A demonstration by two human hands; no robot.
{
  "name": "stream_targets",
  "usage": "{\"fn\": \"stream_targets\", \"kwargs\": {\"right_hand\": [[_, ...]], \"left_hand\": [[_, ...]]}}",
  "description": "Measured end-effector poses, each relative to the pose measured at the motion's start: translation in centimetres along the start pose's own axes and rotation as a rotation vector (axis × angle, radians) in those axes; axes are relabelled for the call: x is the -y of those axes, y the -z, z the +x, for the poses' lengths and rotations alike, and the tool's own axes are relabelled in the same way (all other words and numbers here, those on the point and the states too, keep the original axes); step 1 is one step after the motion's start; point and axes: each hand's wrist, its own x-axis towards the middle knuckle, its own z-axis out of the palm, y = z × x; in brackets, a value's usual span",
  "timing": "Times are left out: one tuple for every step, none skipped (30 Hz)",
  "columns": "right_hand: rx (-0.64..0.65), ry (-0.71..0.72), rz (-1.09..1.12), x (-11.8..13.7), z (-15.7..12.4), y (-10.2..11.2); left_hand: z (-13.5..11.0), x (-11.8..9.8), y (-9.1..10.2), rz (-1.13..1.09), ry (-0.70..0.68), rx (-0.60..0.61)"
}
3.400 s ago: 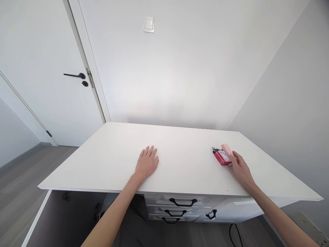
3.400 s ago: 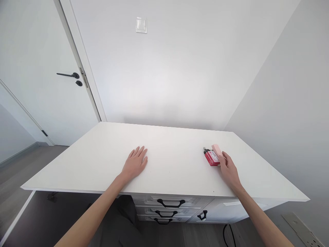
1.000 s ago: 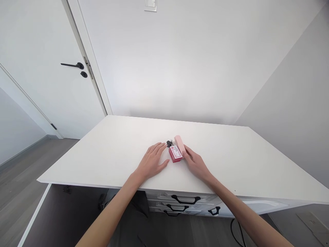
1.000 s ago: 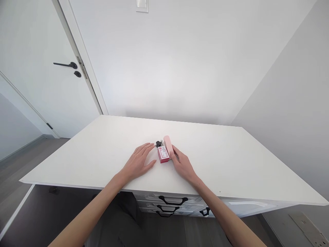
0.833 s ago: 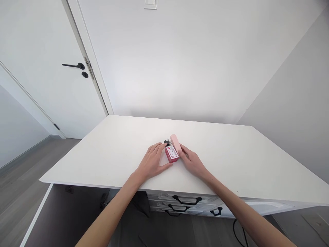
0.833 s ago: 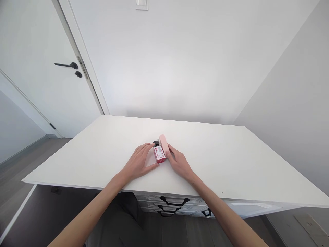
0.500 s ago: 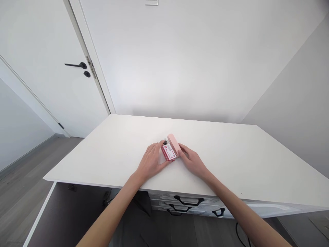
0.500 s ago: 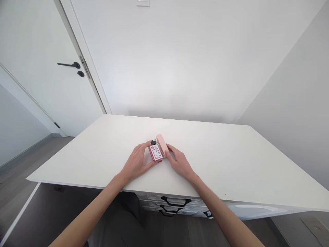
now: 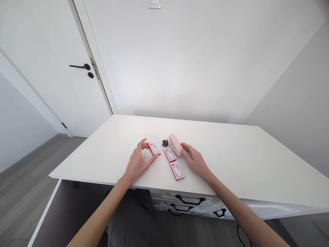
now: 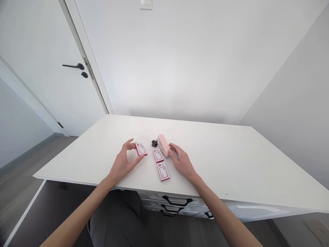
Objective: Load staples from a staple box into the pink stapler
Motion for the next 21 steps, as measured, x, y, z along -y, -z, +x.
{"fn": "stream_targets", "kwargs": {"right_hand": [[-0.02,0.007,-0.009,0.0,-0.1,0.0],[-0.044,0.017,-0.022,0.0,-0.2,0.1],[-0.073,0.03,-0.039,0.1,-0.4,0.1],[-0.104,0.046,-0.059,0.2,-0.7,0.2],[-0.135,0.066,-0.082,0.3,-1.0,0.2],[-0.16,0.088,-0.103,0.5,-1.4,0.3],[-0.174,0.106,-0.119,0.7,-1.8,0.3],[-0.178,0.116,-0.128,0.8,-2.2,0.3],[-0.176,0.115,-0.131,1.0,-2.7,0.4],[-0.17,0.102,-0.128,1.0,-3.1,0.4],[-0.162,0.079,-0.121,1.1,-3.6,0.4],[-0.153,0.049,-0.11,1.1,-4.0,0.3],[-0.142,0.019,-0.1,1.1,-4.3,0.3],[-0.131,-0.006,-0.093,1.1,-4.6,0.3],[-0.115,-0.025,-0.089,1.0,-4.8,0.2],[-0.099,-0.036,-0.092,1.1,-5.0,0.2],[-0.086,-0.039,-0.101,1.1,-5.1,0.1],[-0.076,-0.036,-0.113,1.2,-5.1,0.1],[-0.069,-0.028,-0.125,1.3,-5.1,0.1],[-0.062,-0.017,-0.136,1.4,-5.1,0.1],[-0.053,-0.005,-0.144,1.6,-5.1,0.1]], "left_hand": [[-0.1,0.1,0.2,0.007,0.027,-0.003],[-0.1,0.1,0.3,0.01,0.048,-0.01],[-0.2,0.1,0.5,0.007,0.06,-0.02],[-0.2,0.1,0.6,-0.004,0.064,-0.029],[-0.1,0.1,0.7,-0.027,0.063,-0.032],[-0.1,0.1,0.8,-0.062,0.06,-0.026],[-0.1,0.1,0.9,-0.102,0.06,-0.016],[-0.1,0.1,1.0,-0.138,0.069,-0.006],[0.0,0.1,1.0,-0.167,0.087,0.001],[0.0,0.0,1.1,-0.187,0.11,0.007],[0.0,0.0,1.1,-0.201,0.134,0.015],[0.0,-0.1,1.2,-0.217,0.156,0.028],[0.0,-0.1,1.3,-0.245,0.175,0.048],[0.1,-0.2,1.5,-0.29,0.19,0.073],[0.1,-0.2,1.7,-0.352,0.2,0.096],[0.2,-0.2,2.0,-0.43,0.206,0.114],[0.3,-0.1,2.2,-0.517,0.206,0.128],[0.3,0.0,2.4,-0.594,0.201,0.13],[0.4,0.1,2.5,-0.634,0.196,0.123],[0.3,0.2,2.5,-0.623,0.189,0.11],[0.2,0.4,2.4,-0.562,0.182,0.097]]}}
